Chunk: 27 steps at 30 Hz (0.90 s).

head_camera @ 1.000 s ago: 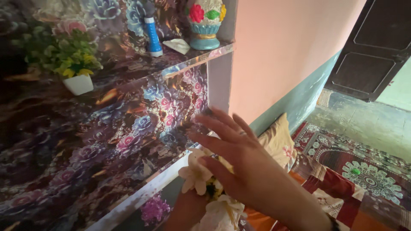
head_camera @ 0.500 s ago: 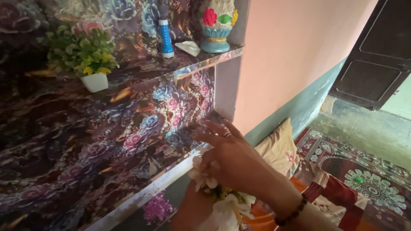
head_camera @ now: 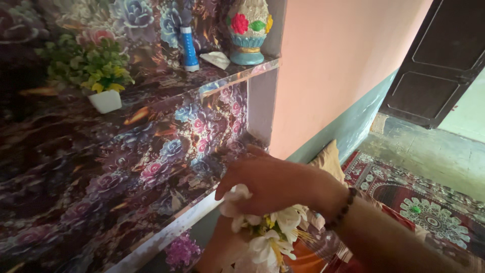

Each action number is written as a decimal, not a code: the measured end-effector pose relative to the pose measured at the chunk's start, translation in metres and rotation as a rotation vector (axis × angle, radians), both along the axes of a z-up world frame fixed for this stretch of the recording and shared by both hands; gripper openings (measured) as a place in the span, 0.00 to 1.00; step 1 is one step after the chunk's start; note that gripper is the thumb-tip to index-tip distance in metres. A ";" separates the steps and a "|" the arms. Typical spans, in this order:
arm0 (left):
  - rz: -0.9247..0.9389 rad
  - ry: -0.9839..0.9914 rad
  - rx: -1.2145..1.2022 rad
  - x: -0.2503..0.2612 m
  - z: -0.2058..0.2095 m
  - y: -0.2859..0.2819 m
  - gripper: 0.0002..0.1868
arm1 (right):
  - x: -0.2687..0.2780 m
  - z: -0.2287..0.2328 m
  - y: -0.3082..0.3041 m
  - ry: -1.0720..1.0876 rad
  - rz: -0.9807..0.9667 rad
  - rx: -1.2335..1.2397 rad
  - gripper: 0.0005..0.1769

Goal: The person places artificial flowers onto a shelf, moves several vases and small decorative plants, and smooths a decorative floral covering on the shelf wall by hand.

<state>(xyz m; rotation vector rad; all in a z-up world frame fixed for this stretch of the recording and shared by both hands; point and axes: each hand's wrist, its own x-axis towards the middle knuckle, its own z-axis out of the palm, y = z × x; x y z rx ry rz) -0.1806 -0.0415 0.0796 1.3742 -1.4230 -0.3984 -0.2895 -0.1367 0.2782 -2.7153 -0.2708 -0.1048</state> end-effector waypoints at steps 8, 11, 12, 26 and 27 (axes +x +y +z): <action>-0.378 0.686 0.028 -0.005 -0.004 -0.019 0.19 | 0.029 0.013 0.005 0.428 -0.168 -0.170 0.18; 0.035 -0.302 -0.012 0.000 -0.001 -0.011 0.21 | 0.040 0.016 -0.003 0.367 0.060 -0.262 0.22; 0.029 -0.268 -0.012 -0.001 0.002 -0.009 0.23 | 0.042 0.014 -0.006 0.417 0.044 -0.220 0.21; -0.240 0.387 0.110 -0.011 -0.007 -0.008 0.21 | 0.035 -0.039 -0.060 0.462 0.056 0.081 0.13; -0.270 0.428 0.095 -0.011 -0.008 -0.009 0.21 | 0.034 -0.042 -0.063 0.423 0.105 0.118 0.14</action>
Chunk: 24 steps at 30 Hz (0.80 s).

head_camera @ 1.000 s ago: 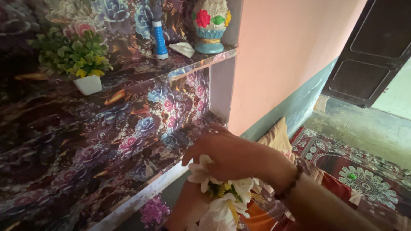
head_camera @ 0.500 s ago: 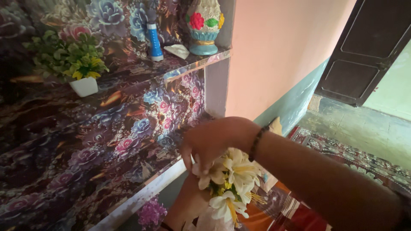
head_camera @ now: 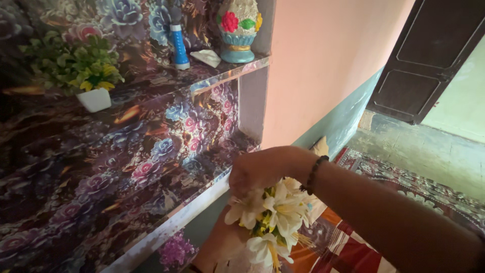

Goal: The person places artificial flowers onto a shelf, moves several vases and small decorative plants, and smooths a decorative floral covering on the shelf wall by hand.

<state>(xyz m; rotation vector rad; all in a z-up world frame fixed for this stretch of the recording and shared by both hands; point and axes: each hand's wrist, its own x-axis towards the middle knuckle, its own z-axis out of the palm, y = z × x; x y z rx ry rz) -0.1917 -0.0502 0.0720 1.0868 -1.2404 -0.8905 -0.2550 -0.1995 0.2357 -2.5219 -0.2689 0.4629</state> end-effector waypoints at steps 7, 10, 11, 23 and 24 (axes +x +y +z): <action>0.017 -0.111 0.047 0.002 -0.007 0.002 0.21 | -0.020 0.020 0.025 0.046 -0.328 -0.081 0.25; 0.003 -0.081 0.018 -0.002 -0.004 -0.003 0.21 | -0.026 0.029 0.029 0.022 -0.249 -0.037 0.20; -0.006 -0.073 0.007 -0.002 -0.003 -0.005 0.22 | -0.026 0.029 0.027 -0.010 -0.178 -0.018 0.18; 0.152 -0.226 0.077 0.022 -0.025 -0.002 0.22 | -0.042 0.058 0.003 -0.399 -0.270 0.658 0.30; 0.153 -0.220 0.069 0.023 -0.026 -0.004 0.22 | -0.060 0.070 -0.001 -0.265 -0.233 0.895 0.29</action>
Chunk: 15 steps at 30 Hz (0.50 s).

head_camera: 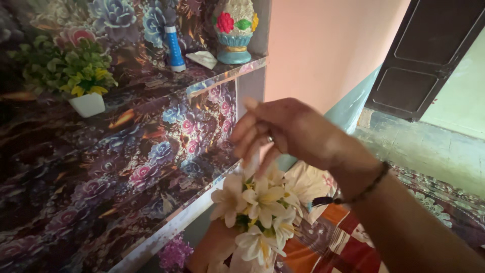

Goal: The person places artificial flowers onto a shelf, moves several vases and small decorative plants, and smooths a decorative floral covering on the shelf wall by hand.

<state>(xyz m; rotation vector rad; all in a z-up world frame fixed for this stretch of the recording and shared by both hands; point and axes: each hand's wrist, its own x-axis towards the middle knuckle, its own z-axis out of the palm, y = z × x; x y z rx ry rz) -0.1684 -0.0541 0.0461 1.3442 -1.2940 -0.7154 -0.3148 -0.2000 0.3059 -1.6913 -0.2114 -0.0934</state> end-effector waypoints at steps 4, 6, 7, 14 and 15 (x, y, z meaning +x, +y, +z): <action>0.014 -0.001 -0.008 0.000 -0.003 -0.003 0.23 | 0.015 -0.004 0.018 0.277 -0.479 -0.743 0.31; 0.015 -0.005 -0.004 -0.001 -0.003 -0.006 0.23 | 0.013 -0.003 0.017 0.022 -0.786 -0.830 0.33; 0.010 -0.003 -0.014 0.000 -0.002 -0.012 0.23 | 0.011 -0.001 0.017 -0.108 -0.940 -0.869 0.34; 0.034 -0.036 -0.016 0.007 -0.003 -0.018 0.23 | -0.011 0.003 0.057 0.133 0.289 -0.637 0.31; 0.040 -0.034 -0.013 0.009 -0.004 -0.016 0.24 | -0.014 0.007 0.059 0.162 0.283 -0.515 0.31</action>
